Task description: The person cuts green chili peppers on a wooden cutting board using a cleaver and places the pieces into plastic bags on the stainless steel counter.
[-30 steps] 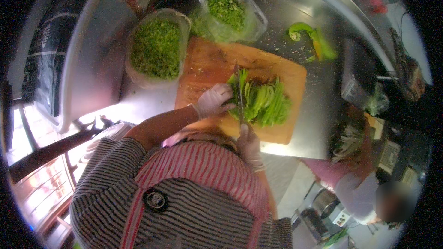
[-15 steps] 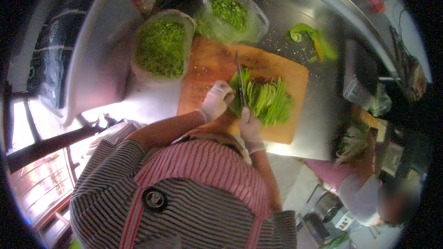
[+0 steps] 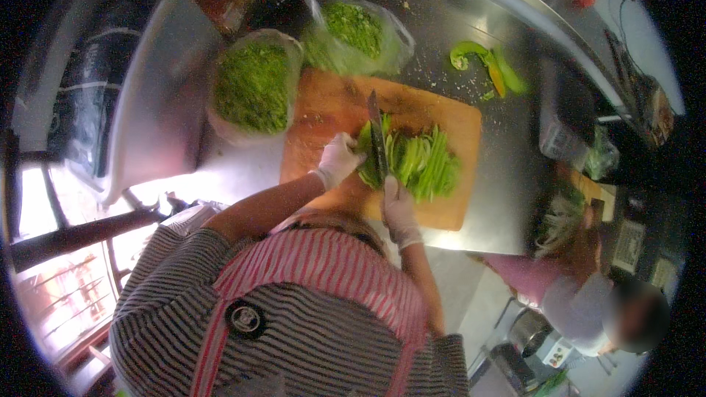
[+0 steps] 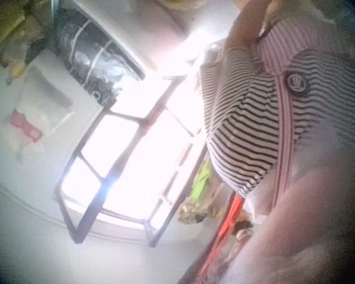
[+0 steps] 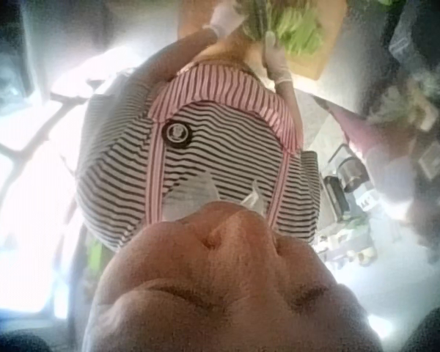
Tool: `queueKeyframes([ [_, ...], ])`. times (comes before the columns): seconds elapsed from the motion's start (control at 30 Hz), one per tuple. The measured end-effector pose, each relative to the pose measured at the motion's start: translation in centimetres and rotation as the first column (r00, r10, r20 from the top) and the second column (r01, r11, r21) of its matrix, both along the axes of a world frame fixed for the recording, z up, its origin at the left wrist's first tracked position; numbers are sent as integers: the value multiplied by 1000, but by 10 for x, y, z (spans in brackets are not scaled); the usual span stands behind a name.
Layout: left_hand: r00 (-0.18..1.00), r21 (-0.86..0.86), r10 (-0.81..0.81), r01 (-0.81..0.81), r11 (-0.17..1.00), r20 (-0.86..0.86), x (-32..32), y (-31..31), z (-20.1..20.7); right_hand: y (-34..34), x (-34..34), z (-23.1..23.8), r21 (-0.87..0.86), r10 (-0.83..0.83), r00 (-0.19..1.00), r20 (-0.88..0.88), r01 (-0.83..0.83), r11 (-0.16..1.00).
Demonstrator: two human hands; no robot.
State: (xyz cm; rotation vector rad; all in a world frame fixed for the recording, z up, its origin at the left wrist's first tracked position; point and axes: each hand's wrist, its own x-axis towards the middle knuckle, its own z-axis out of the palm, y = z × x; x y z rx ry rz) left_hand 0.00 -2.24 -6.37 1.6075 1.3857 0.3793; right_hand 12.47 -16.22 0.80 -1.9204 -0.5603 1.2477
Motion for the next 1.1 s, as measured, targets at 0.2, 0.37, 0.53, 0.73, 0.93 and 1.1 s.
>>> queueKeyframes([
  [0.2,999,-83,33,-31,996,17,3,1,9,-40,-6,-27,96,123,956,266,-153,984],
  [0.37,997,16,23,-24,1000,70,1,-3,-17,-43,-19,-17,50,127,926,354,-155,987],
  [0.53,995,-140,17,-4,990,94,-5,-2,-4,-33,-21,-1,-110,228,918,324,-203,973],
  [0.73,997,-146,-50,57,988,54,-9,4,-1,-23,-14,-39,-14,220,876,429,-237,971],
  [0.93,999,-10,-27,28,1000,25,-7,2,-16,-5,-4,-44,-6,88,984,152,-88,996],
  [1.1,984,-328,101,-47,943,148,-3,7,38,-14,-13,-14,118,58,979,195,-82,990],
])
